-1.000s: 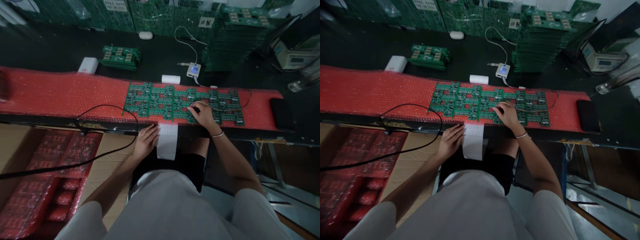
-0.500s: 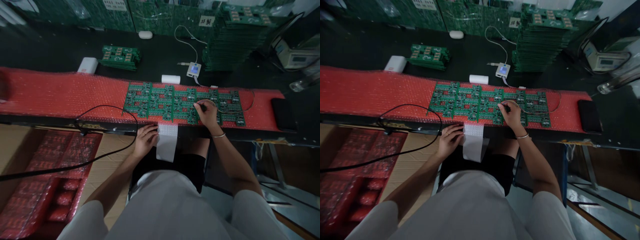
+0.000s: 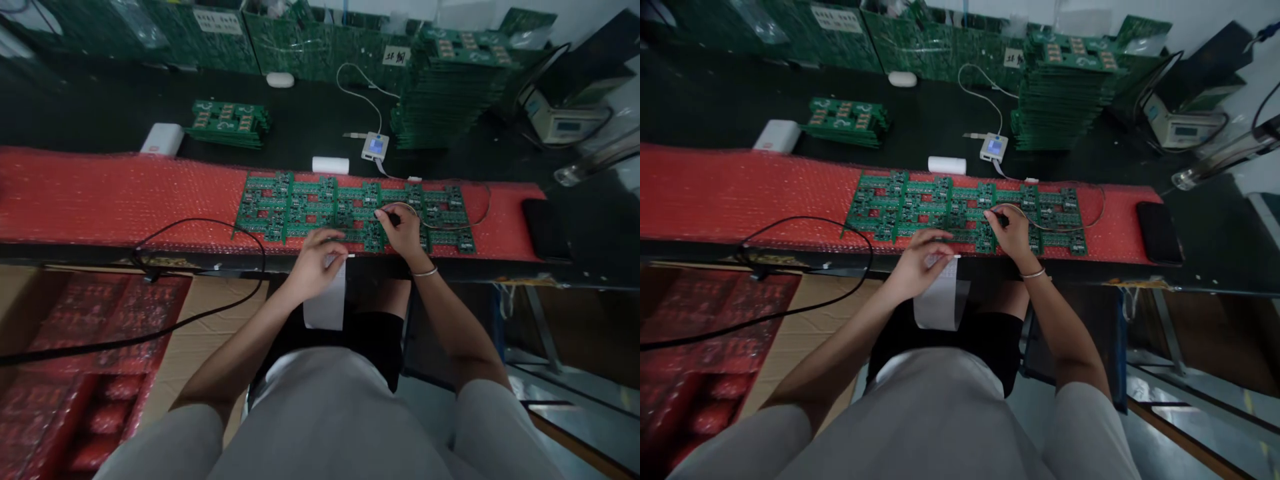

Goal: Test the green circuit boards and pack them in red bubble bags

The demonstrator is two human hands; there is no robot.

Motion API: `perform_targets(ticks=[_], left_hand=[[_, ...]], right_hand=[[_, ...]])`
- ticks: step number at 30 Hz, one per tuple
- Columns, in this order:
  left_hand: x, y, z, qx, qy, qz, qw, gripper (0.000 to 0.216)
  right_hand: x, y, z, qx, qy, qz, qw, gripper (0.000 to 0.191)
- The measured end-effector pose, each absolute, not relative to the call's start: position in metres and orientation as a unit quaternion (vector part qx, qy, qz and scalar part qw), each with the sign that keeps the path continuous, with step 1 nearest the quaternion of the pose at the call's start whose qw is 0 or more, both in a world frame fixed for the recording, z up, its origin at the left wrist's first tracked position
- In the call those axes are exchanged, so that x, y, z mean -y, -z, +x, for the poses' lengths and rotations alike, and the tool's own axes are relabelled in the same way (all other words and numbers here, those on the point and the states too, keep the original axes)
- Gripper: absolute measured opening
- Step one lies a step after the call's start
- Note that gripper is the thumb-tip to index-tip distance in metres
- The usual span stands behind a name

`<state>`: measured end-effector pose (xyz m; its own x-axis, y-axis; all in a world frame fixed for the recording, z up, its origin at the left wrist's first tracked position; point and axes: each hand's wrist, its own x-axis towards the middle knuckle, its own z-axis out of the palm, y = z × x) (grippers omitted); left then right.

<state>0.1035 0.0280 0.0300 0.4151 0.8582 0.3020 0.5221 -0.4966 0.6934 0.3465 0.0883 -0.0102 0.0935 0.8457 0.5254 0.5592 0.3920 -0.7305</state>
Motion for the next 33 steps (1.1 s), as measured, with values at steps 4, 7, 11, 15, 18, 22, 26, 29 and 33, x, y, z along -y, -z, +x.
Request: perform_targets(ticks=[4,7,11,15,18,22,26,29,33], left_hand=[[-0.065,-0.030,0.142,-0.424,-0.241,0.833,0.262,0.011],[-0.079,-0.028,0.157,-0.438,-0.178,0.844,0.253,0.011],[-0.086,-0.030,0.163,-0.449,-0.136,0.849,0.242,0.012],[-0.088,-0.033,0.164,-0.448,-0.110,0.858,0.226,0.014],[-0.090,-0.033,0.165,-0.444,-0.102,0.864,0.216,0.016],[-0.091,-0.031,0.167,-0.452,-0.104,0.859,0.218,0.017],[-0.090,-0.031,0.168,-0.459,-0.103,0.853,0.225,0.016],[-0.090,-0.032,0.168,-0.462,-0.103,0.851,0.229,0.016],[-0.089,-0.029,0.169,-0.462,-0.114,0.848,0.232,0.015]], right_hand=[[-0.089,0.012,0.348,0.653,-0.155,-0.534,0.515,0.034],[-0.091,0.015,0.348,0.648,-0.160,-0.545,0.508,0.037],[-0.093,0.014,0.350,0.647,-0.161,-0.549,0.503,0.040],[-0.082,0.001,0.354,0.670,-0.159,-0.525,0.499,0.037],[-0.064,-0.007,0.357,0.709,-0.152,-0.503,0.471,0.032],[-0.037,-0.002,0.356,0.765,-0.128,-0.478,0.412,0.026],[-0.021,0.007,0.353,0.804,-0.079,-0.465,0.361,0.024],[-0.017,0.009,0.353,0.825,-0.043,-0.476,0.303,0.022],[-0.016,0.009,0.353,0.843,-0.026,-0.474,0.253,0.022]])
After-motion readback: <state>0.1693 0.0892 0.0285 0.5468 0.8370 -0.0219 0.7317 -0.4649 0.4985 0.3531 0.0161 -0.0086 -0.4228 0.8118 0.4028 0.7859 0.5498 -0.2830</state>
